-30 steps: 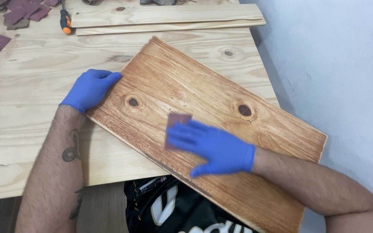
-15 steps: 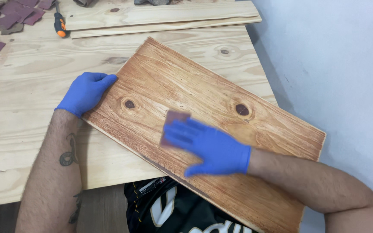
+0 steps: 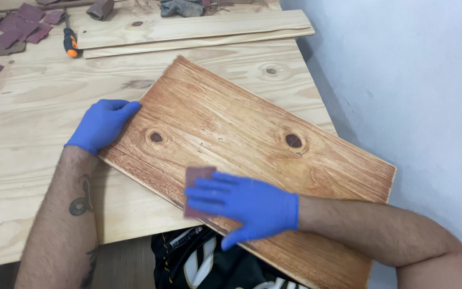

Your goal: The person sands a rectangular wooden board with a sanding block, moving it back and forth across the surface. They periodically pause to wipe the board with their gloved hands to remove dust.

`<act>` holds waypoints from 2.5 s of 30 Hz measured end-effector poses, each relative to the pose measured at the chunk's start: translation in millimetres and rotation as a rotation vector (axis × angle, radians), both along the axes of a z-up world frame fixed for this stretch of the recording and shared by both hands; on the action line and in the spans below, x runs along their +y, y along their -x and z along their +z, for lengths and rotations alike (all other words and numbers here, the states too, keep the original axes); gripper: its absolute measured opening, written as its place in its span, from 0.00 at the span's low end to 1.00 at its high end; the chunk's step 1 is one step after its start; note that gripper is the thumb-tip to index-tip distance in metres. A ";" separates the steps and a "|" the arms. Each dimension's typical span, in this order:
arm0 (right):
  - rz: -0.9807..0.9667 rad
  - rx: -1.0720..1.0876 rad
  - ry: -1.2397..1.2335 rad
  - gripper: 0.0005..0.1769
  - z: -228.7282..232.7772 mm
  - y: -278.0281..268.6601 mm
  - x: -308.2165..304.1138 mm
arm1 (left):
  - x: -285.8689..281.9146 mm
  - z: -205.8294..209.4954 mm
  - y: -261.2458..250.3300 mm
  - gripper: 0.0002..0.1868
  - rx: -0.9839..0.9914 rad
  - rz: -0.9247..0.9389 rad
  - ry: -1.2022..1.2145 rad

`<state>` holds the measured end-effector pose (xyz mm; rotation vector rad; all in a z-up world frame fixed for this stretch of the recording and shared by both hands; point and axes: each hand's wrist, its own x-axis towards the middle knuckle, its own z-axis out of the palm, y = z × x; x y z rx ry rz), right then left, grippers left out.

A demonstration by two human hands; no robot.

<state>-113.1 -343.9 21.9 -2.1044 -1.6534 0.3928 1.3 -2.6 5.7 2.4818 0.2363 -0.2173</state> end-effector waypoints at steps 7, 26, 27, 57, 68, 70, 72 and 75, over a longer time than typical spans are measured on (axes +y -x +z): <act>-0.597 -0.365 0.178 0.51 -20.6 -90.5 -30.2 | 22.1 -35.1 -10.8 0.30 -0.039 0.044 0.109; -0.538 -0.326 0.052 0.54 -6.7 -73.9 75.5 | 32.3 -48.0 -19.1 0.39 -0.069 0.044 0.166; -0.372 -0.200 0.056 0.56 -5.4 -52.3 81.5 | 33.9 -51.9 -22.5 0.40 -0.070 0.043 0.163; -0.637 -0.346 0.069 0.51 -28.4 -184.9 122.5 | 8.2 -5.2 14.2 0.56 0.001 0.127 0.483; -0.113 -0.326 0.017 0.56 -18.9 -67.0 149.4 | 10.2 -13.7 8.9 0.64 0.041 0.171 0.722; -0.214 -0.195 0.010 0.54 -17.4 -92.7 147.3 | 10.8 -16.8 9.6 0.64 0.013 0.134 0.700; -0.362 -0.257 0.039 0.51 -14.5 -132.6 131.3 | 10.2 -16.7 9.0 0.63 0.009 0.164 0.703; -0.652 -0.331 0.091 0.48 -37.5 -186.2 114.1 | 10.8 -15.8 9.9 0.61 0.002 0.192 0.684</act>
